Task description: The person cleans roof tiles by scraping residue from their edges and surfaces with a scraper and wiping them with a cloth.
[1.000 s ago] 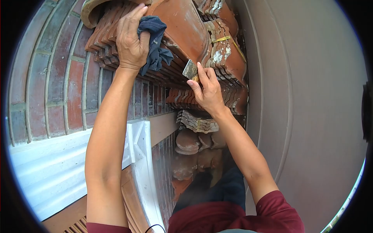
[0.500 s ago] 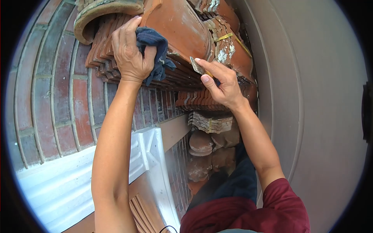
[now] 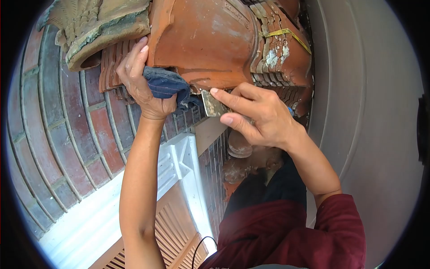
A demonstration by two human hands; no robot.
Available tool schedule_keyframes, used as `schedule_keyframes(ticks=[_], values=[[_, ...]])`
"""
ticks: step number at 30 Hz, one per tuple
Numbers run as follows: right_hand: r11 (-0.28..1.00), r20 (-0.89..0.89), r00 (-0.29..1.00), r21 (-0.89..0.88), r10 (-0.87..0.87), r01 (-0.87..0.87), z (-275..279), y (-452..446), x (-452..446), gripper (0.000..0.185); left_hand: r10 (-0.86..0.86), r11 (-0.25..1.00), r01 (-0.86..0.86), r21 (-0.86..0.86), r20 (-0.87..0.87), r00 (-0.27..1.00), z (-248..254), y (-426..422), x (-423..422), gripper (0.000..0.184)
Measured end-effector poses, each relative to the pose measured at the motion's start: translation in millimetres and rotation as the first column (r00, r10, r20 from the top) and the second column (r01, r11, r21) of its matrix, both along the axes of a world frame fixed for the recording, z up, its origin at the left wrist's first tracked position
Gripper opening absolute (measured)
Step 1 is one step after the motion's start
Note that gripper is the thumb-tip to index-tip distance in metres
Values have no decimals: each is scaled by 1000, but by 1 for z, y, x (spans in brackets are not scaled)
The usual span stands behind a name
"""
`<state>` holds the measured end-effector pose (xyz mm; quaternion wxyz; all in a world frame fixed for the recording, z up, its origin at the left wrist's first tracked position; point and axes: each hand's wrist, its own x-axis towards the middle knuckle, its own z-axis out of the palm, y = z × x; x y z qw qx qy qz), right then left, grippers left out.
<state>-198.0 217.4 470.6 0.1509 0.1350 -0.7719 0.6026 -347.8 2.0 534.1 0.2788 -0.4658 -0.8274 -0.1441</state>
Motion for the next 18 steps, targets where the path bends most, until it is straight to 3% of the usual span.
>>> schedule_keyframes(ticks=[4,8,13,18], values=[[998,38,999,-62,-6,8,1,0,4,45,28,1000,-27,14,-31,999,-9,-3,-7,74],[996,99,995,-87,14,-5,8,-1,6,49,35,999,-35,28,-14,999,-11,-2,-7,74],[1000,111,994,7,5,-5,10,1,2,49,47,999,-46,15,-25,999,-11,-3,-7,75],[996,141,988,54,60,-68,17,11,-5,48,75,996,-74,-50,18,997,-1,2,0,62]])
